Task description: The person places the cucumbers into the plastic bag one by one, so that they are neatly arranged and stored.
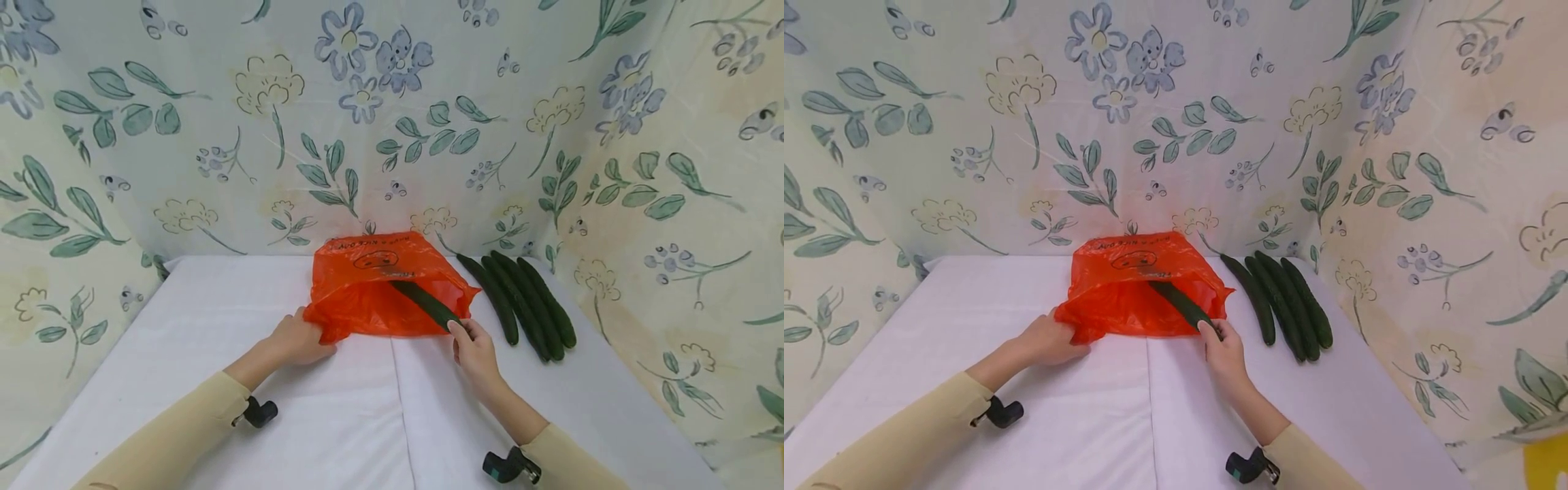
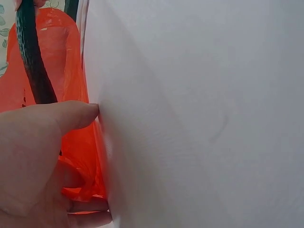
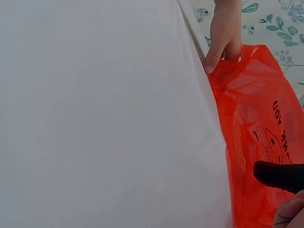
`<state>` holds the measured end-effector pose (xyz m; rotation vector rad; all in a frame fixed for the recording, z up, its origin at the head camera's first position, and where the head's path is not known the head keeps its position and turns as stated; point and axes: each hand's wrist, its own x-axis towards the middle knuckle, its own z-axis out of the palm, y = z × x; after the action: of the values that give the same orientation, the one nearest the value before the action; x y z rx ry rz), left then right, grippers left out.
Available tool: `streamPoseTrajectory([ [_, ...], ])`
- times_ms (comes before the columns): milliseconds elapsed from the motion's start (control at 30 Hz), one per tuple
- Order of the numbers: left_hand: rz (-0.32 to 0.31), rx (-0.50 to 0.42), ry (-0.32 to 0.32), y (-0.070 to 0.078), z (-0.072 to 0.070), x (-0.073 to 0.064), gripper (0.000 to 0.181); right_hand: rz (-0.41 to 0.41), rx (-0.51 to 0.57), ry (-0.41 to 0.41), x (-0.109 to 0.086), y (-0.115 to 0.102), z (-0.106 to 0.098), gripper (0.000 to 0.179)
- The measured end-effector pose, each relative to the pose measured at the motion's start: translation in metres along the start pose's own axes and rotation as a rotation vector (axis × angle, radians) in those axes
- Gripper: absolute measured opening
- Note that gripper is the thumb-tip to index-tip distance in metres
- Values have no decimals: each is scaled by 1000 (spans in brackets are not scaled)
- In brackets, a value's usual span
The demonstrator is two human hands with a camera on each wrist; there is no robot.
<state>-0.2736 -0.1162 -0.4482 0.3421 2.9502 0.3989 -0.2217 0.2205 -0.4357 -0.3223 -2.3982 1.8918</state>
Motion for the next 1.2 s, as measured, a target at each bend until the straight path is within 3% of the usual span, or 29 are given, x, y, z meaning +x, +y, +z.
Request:
streamPoseTrajectory([
  [500, -3, 29, -1, 0, 2, 2, 59, -58, 24, 84, 20, 9, 42, 36],
  [700, 18, 45, -2, 1, 1, -1, 55, -80, 39, 74, 26, 18, 56, 37],
  [867, 18, 51, 5, 1, 0, -2, 59, -88, -82, 54, 25, 19, 60, 37],
  [1000, 16, 32, 11, 2, 0, -3, 61, -144, -230, 8, 22, 15, 56, 35],
  [1200, 21, 16, 23, 2, 0, -3, 62, -156, -414, -162, 19, 6, 46, 28],
])
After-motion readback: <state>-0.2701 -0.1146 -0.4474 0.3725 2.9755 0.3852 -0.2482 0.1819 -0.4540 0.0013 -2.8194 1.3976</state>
